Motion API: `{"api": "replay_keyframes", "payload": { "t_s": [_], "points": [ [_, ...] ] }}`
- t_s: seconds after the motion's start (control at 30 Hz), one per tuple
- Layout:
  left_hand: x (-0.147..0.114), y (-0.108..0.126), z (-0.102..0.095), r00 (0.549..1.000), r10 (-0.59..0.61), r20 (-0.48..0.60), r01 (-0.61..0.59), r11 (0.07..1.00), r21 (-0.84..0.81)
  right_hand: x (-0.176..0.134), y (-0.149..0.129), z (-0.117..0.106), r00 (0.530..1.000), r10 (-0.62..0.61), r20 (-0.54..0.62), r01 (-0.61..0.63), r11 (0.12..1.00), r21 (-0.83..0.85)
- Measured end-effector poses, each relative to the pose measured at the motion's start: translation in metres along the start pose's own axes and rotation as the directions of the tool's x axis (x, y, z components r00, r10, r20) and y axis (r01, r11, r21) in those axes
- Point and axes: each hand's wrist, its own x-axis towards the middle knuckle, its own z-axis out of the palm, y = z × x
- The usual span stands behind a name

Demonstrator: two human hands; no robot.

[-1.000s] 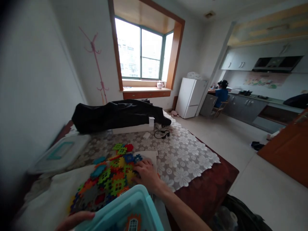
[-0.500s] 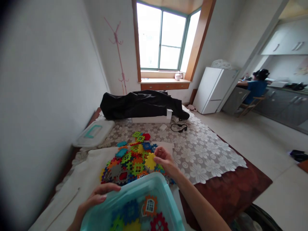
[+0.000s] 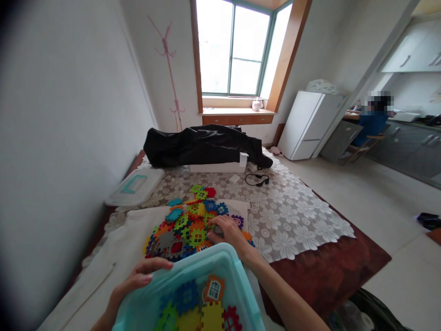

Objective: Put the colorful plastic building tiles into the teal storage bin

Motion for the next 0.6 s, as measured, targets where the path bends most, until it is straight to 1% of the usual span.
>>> {"api": "replay_keyframes", "payload": {
  "t_s": [0.1,0.17,0.23,0.3,0.4,0.47,0.6],
  "points": [
    [-0.0007,0.0002,0.0024,0.999,0.031,-0.020,-0.031,0.999,-0.009,-0.0015,0.0026,0.0040,0.992,-0.037,0.120,0.052,0.991,-0.122],
    [-0.0010,-0.0001,0.0033,0.999,0.040,-0.023,-0.040,0.999,0.003,-0.0022,0.0000,0.0027,0.975,-0.070,0.209,0.104,0.982,-0.158],
    [-0.0013,-0.0005,0.0034,0.999,0.038,-0.036,-0.038,0.999,0.021,-0.0019,-0.0028,0.0001,0.963,-0.082,0.256,0.127,0.978,-0.165],
    [-0.0014,-0.0010,0.0030,0.998,0.032,-0.048,-0.031,0.999,0.029,-0.0011,-0.0042,-0.0021,0.962,-0.081,0.259,0.121,0.983,-0.140],
    [-0.0017,-0.0014,0.0032,0.999,0.027,-0.043,-0.027,1.000,0.004,-0.0004,-0.0034,-0.0035,0.974,-0.077,0.215,0.099,0.991,-0.094],
    [-0.0019,-0.0015,0.0037,0.999,0.033,-0.037,-0.034,0.999,-0.008,-0.0003,-0.0021,-0.0035,0.977,-0.074,0.199,0.095,0.991,-0.095],
    [-0.0015,-0.0021,0.0041,0.998,0.041,-0.036,-0.042,0.999,-0.019,0.0002,-0.0005,-0.0031,0.969,-0.097,0.228,0.119,0.990,-0.083]
  ]
}}
